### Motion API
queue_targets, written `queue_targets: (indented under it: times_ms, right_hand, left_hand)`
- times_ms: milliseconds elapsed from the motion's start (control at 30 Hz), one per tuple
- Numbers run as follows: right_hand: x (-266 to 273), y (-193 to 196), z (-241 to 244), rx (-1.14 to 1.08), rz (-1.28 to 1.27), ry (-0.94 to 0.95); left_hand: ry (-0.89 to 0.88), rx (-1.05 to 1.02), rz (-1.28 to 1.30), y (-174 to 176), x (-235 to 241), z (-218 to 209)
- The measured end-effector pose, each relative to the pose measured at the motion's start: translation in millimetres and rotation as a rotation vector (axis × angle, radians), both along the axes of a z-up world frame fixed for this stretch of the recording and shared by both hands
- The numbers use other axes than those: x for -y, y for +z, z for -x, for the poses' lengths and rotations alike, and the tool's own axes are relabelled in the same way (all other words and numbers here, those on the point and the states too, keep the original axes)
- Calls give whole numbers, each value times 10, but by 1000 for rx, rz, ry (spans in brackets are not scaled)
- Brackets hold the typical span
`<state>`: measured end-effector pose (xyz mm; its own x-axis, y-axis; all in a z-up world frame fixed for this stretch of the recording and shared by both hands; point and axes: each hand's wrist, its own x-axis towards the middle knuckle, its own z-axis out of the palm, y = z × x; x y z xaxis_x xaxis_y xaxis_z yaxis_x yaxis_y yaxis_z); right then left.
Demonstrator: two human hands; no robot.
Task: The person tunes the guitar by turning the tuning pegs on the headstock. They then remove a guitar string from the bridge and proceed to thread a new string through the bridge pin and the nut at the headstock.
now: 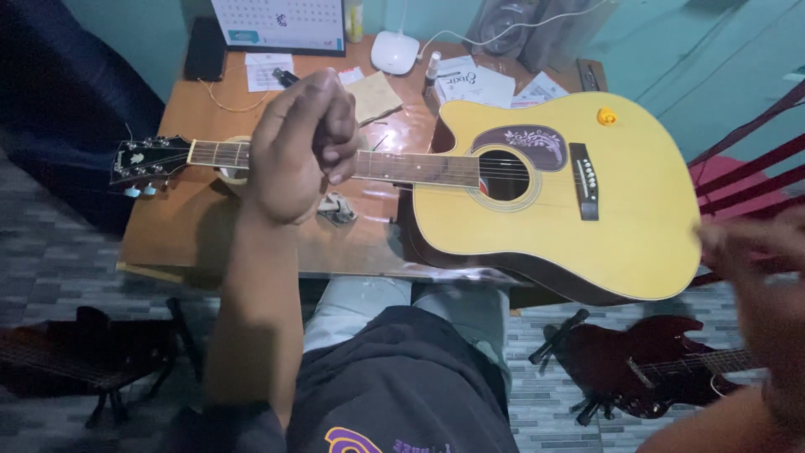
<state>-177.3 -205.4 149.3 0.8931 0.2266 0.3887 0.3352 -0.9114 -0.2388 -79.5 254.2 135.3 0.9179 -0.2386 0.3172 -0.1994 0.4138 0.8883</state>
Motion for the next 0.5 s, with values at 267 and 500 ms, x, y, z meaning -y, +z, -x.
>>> queue_targets:
  times_ms: [267,500]
  right_hand:
    - [-849,-52,-1263,321,179,219]
    - [-1374,-965,-1516,-169,8,150]
  left_hand:
    - [29,-95,-28,-339,209,-63]
    - [21,-232,-14,-822,276,-143]
